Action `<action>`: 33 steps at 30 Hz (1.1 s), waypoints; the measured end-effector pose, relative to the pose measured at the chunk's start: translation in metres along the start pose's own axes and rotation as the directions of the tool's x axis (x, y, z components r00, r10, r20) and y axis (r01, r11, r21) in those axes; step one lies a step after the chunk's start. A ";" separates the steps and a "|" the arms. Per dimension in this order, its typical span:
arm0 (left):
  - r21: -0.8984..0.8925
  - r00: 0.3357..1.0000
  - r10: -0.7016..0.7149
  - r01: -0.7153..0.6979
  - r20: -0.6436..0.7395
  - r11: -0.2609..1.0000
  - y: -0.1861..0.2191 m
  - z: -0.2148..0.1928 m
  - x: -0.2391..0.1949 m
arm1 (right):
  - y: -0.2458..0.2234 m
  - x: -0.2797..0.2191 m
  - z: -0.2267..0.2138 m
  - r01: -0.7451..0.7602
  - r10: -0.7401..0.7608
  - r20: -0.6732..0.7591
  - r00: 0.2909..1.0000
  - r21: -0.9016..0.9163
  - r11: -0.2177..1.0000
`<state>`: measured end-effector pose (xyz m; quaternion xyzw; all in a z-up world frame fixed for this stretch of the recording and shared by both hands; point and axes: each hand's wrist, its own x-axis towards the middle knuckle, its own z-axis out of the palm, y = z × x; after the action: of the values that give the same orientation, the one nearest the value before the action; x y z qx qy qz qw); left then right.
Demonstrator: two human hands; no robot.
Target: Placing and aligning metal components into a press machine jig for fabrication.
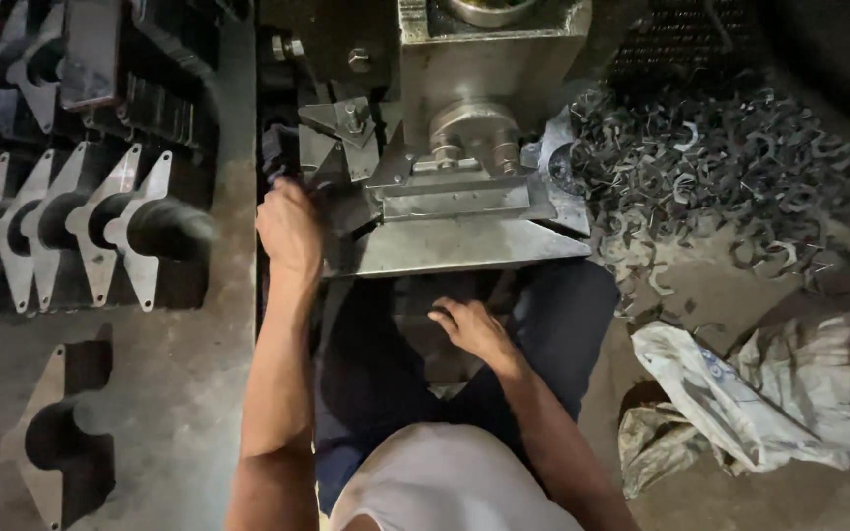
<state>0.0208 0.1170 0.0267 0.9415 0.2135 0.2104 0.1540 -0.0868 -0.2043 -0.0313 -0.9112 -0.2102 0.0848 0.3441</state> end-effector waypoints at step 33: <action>-0.898 0.928 -0.023 0.366 0.372 0.246 0.089 0.024 -0.140 | -0.043 0.088 -0.048 -0.387 0.424 0.250 0.870 0.880 0.275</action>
<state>-0.0533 -0.0300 -0.0062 0.6418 0.1351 0.1381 0.7422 -0.0072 -0.1646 0.0323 -0.5943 0.1158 0.2543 0.7541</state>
